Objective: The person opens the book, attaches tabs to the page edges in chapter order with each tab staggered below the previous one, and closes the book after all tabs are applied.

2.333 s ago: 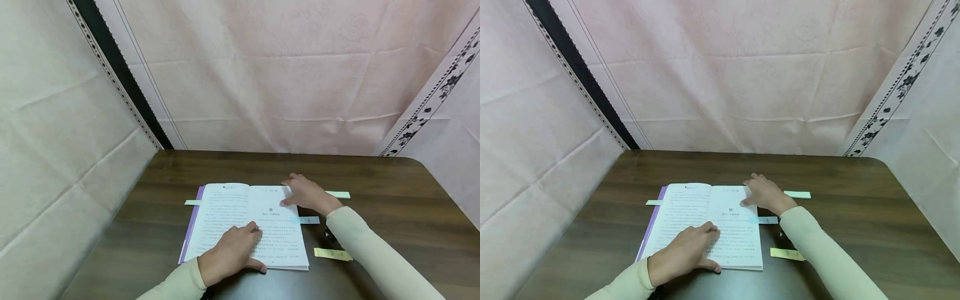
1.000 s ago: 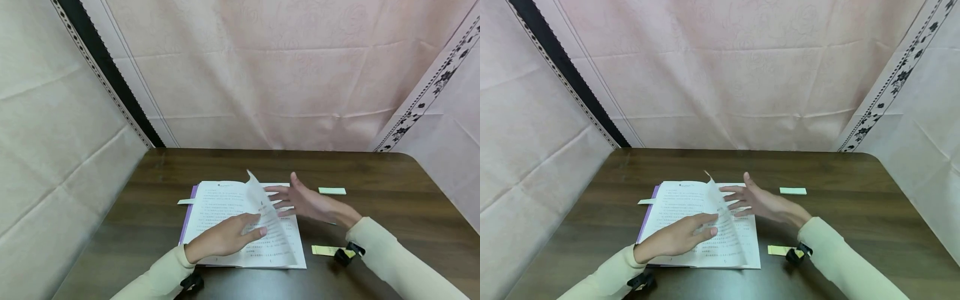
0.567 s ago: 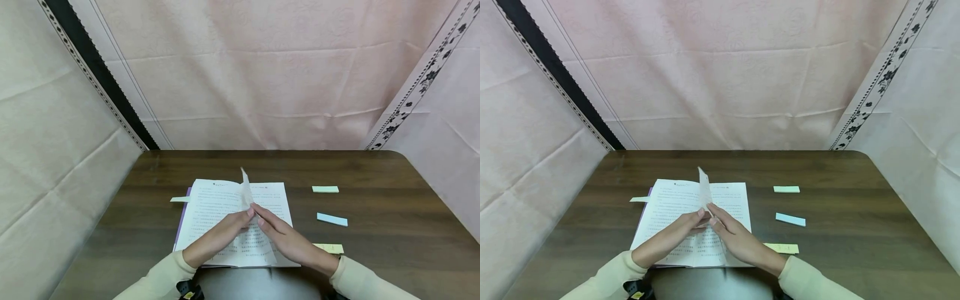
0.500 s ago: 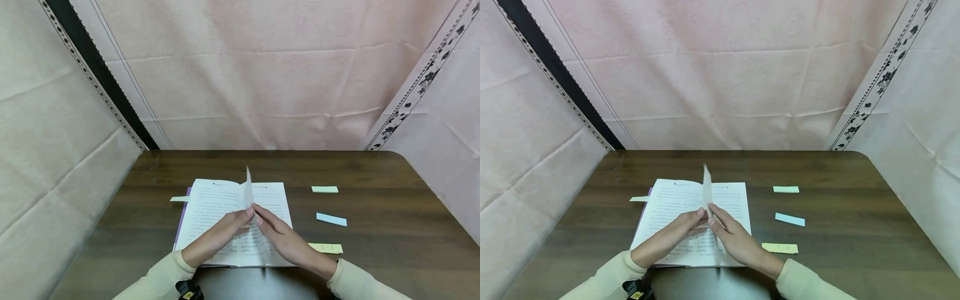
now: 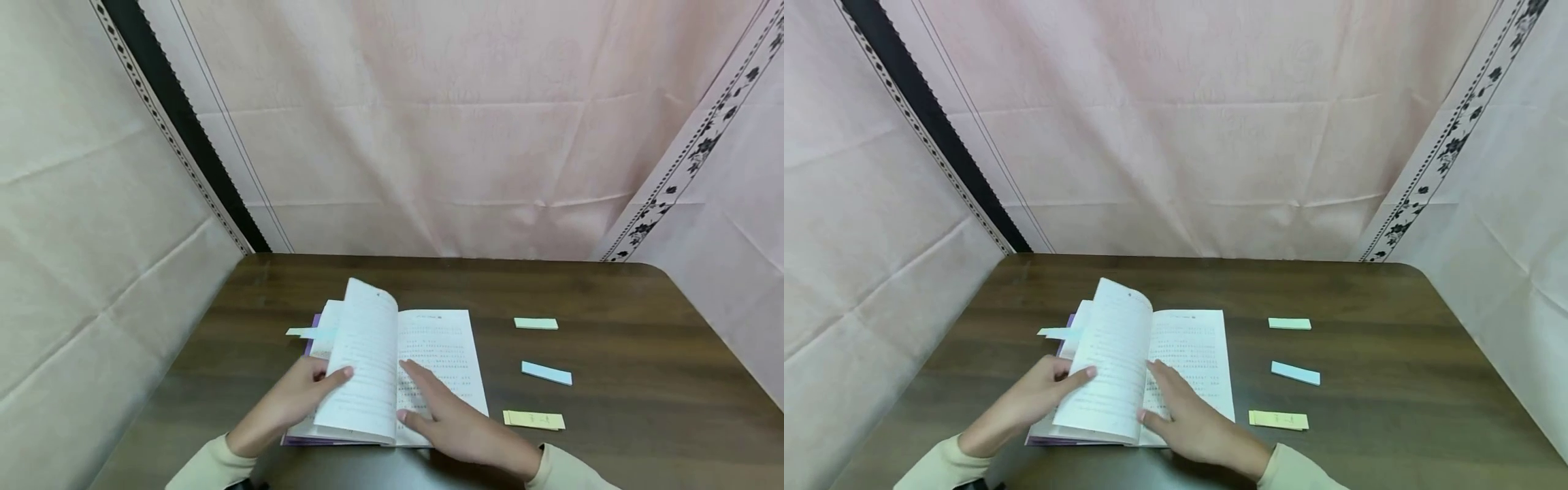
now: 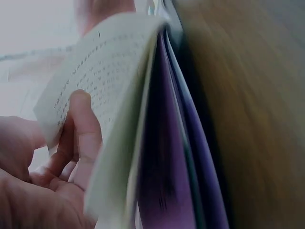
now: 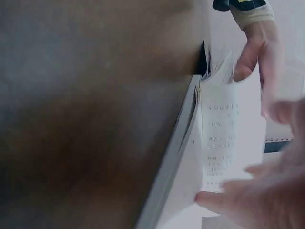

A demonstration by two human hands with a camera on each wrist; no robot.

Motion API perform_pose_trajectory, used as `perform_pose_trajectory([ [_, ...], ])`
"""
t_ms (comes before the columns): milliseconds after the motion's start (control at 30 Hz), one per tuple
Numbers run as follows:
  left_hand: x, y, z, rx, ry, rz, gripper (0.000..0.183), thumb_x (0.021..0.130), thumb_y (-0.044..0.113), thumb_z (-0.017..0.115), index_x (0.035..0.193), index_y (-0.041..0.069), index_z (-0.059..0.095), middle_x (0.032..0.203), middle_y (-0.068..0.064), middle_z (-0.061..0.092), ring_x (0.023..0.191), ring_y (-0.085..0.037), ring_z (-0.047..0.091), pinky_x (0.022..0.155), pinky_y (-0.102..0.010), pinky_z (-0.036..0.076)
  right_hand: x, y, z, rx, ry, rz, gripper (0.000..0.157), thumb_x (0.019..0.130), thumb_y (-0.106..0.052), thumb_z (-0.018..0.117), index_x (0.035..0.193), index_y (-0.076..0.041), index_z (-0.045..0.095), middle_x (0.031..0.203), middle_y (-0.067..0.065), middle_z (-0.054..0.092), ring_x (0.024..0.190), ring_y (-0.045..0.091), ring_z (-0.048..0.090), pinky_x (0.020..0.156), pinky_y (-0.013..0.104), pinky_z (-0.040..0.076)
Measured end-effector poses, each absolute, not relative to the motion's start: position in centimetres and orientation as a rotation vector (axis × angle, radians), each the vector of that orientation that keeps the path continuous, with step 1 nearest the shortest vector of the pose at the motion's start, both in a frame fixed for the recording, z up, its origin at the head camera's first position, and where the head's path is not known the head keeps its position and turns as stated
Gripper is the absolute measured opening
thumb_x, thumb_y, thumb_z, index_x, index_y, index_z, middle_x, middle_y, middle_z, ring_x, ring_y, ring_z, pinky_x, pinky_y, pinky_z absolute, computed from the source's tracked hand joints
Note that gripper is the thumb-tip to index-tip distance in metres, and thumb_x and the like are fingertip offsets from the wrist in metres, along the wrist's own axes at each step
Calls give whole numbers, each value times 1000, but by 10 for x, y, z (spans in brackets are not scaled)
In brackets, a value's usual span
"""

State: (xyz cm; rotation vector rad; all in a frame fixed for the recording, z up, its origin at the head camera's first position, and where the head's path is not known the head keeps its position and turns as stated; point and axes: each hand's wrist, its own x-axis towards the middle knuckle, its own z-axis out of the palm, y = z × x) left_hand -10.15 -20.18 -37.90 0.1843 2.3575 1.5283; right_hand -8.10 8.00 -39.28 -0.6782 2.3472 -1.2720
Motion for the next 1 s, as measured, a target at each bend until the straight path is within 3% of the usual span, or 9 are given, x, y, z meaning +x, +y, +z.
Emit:
perform_pose_trajectory([
  [133, -100, -228, -385, 125, 2365, 1502, 43, 106, 30, 66, 77, -3, 68, 59, 5, 48, 55, -8, 38, 50, -22, 34, -83, 76, -396, -791, 2400, -1029, 77, 105, -43, 63, 168, -14, 27, 175, 11, 20, 162, 35, 13, 125, 65, 18],
  [233, -102, -239, -391, 126, 2308, 1496, 42, 106, 30, 65, 82, -4, 71, 58, 6, 43, 55, -8, 32, 51, -22, 30, -89, 71, -399, -855, 2441, -908, 76, 105, -38, 65, 167, -11, 29, 175, 12, 21, 162, 36, 12, 127, 62, 14],
  [400, -105, -247, -400, 174, 2433, 1330, 48, 105, 30, 67, 64, 9, 55, 55, 8, 32, 52, -7, 24, 48, -22, 21, -99, 63, -402, -895, 2529, -723, 72, 106, -32, 65, 164, -4, 33, 174, 14, 23, 161, 34, 18, 128, 55, 18],
  [533, -105, -247, -402, 152, 2622, 1061, 54, 103, 32, 69, 58, 15, 45, 52, 8, 34, 48, -7, 27, 47, -22, 21, -102, 60, -398, -958, 2586, -581, 66, 107, -25, 63, 163, -3, 35, 173, 14, 26, 160, 31, 24, 128, 49, 24],
  [633, -102, -241, -397, 84, 2746, 743, 55, 102, 41, 69, 57, 15, 52, 50, 5, 44, 46, -9, 36, 46, -24, 24, -103, 59, -394, -1024, 2620, -476, 61, 108, -21, 60, 162, -1, 38, 172, 15, 28, 159, 31, 27, 127, 46, 26],
  [767, -98, -228, -379, 7, 2874, 213, 53, 96, 55, 71, 68, 11, 63, 58, -1, 52, 53, -16, 48, 48, -30, 31, -105, 57, -388, -1045, 2630, -399, 57, 108, -16, 58, 161, -3, 40, 171, 14, 30, 158, 30, 30, 126, 45, 28],
  [867, -98, -217, -367, 62, 2946, 47, 48, 90, 56, 79, 81, 10, 66, 65, -3, 55, 61, -20, 52, 52, -36, 40, -107, 56, -386, -1021, 2610, -397, 56, 108, -13, 56, 161, -6, 41, 172, 12, 30, 158, 30, 30, 125, 46, 31],
  [933, -101, -208, -363, 200, 2964, 108, 47, 85, 51, 85, 95, 7, 71, 81, -6, 65, 74, -23, 62, 60, -42, 51, -108, 56, -385, -1003, 2596, -389, 56, 109, -12, 55, 162, -8, 40, 172, 10, 30, 157, 31, 30, 124, 46, 33],
  [1000, -106, -197, -363, 372, 2916, 245, 57, 82, 46, 90, 115, 3, 72, 109, -12, 72, 99, -29, 69, 80, -49, 58, -109, 56, -384, -999, 2591, -362, 56, 109, -12, 56, 162, -9, 41, 172, 10, 30, 157, 32, 32, 122, 47, 36],
])
